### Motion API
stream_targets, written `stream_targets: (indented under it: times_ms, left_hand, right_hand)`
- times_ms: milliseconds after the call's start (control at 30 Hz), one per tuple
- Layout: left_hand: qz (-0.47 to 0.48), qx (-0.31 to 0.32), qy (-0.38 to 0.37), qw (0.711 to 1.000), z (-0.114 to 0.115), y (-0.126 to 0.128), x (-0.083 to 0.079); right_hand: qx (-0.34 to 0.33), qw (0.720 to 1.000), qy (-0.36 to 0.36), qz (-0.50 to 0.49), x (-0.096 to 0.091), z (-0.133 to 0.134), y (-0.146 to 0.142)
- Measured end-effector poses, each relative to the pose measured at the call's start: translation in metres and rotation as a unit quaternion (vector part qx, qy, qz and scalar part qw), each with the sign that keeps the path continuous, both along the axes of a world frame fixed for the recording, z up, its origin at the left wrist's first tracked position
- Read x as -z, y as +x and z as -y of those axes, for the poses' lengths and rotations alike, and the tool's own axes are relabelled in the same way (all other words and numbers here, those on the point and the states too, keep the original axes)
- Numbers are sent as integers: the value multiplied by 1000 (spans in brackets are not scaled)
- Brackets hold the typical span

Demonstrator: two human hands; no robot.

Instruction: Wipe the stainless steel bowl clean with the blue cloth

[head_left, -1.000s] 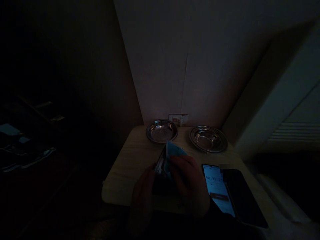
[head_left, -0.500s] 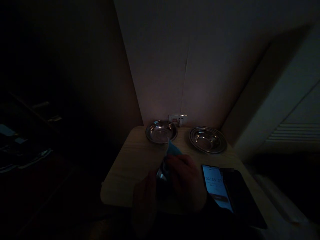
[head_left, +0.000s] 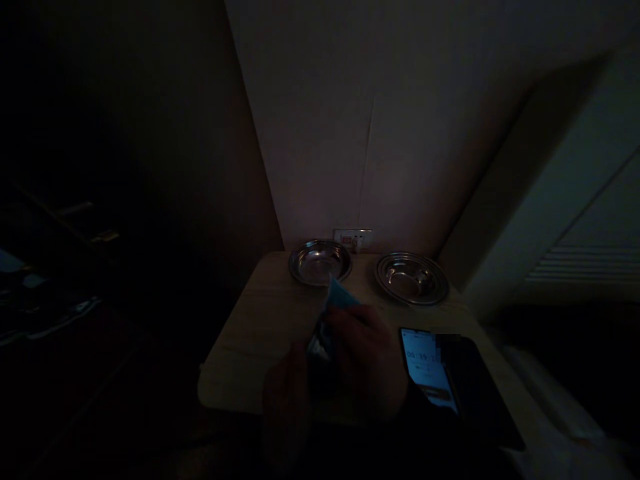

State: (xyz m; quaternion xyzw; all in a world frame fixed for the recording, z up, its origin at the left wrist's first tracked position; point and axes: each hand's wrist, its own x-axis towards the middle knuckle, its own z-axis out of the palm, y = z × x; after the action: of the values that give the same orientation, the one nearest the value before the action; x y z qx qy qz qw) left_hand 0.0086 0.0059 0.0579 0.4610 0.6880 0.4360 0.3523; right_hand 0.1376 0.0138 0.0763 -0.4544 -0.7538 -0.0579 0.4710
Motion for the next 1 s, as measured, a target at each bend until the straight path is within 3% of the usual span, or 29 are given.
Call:
stream_targets:
  times_ms: [200,367,500,667,767,933,1000]
  left_hand:
    - [-16,-10,25,1000,-6,-5,1]
    - [-6,21,-15,1000,-7,0,-9]
    - [-35,-11,3,999,-7,-2,-5]
    - [-12,-6,-20,1000,-9,-2,-5]
    - [-41,-15,-19,999,-9,-2,-6]
    - [-77,-2,-38,996,-9,-3,-2]
    - [-88,-2,-39,995,-9,-4,-1]
  right_hand:
    - [-63,997,29,16,-1,3,-6]
    - [-28,999,14,-10,-2,-4,-2]
    - [-65,997,28,20,0,-1,-2]
    - [-40,999,13,-1,-2,-3,-1]
    - [-84,996,27,23,0,-4,-2]
    - [-25,999,-13,-16,-1,-9,-1]
    - [-49,999,1,-11,-2,-9,-2]
